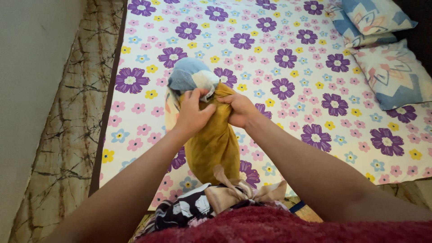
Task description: The person inserts a yellow pillow into a patterned pillowcase on a bed. They align the corners, pull the case over the pillow, and smooth the fabric. The pillow is then placed on the bed next to another pillow.
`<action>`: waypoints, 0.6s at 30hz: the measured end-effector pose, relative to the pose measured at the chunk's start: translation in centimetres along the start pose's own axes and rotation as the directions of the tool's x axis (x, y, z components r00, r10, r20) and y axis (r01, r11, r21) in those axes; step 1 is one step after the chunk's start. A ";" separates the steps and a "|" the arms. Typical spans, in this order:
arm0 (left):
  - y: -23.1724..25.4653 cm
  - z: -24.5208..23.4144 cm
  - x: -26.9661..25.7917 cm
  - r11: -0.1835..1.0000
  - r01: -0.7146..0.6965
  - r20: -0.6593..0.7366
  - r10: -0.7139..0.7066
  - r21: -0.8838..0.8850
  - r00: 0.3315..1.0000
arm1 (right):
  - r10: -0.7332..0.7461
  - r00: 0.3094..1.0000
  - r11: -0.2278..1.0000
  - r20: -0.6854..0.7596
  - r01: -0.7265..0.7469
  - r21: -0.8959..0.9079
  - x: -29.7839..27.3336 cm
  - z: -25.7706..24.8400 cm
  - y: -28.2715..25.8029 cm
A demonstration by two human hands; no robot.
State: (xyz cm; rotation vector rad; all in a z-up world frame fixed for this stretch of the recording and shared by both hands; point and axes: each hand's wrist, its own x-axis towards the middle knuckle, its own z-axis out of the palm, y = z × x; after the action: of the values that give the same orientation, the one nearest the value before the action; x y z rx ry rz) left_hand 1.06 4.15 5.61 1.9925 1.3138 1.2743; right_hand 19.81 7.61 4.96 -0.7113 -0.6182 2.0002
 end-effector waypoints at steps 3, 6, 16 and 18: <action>1.6 0.6 0.0 0.993 0.100 0.020 -0.101 0.058 0.995 | 0.043 0.997 0.999 0.065 -0.043 -0.010 0.2 0.4 -0.4; 2.6 0.7 0.2 0.955 0.289 0.165 -0.295 0.062 0.941 | -0.020 1.000 0.996 -0.005 0.020 -0.091 0.0 0.7 -0.4; 1.1 1.8 -0.1 0.921 0.369 0.281 -0.390 0.125 0.877 | 0.024 0.999 0.976 0.023 -0.018 -0.216 -1.1 -0.1 -0.7; 1.0 2.0 -0.4 0.922 0.379 0.251 -0.386 0.076 0.888 | 0.005 1.000 0.961 0.005 -0.003 -0.275 -1.3 -0.3 -1.0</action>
State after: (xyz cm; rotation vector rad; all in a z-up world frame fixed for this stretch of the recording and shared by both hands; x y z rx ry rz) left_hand 3.18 3.59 5.23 1.7280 1.4972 0.7846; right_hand 21.12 6.95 5.75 -0.8727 -0.9109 1.9402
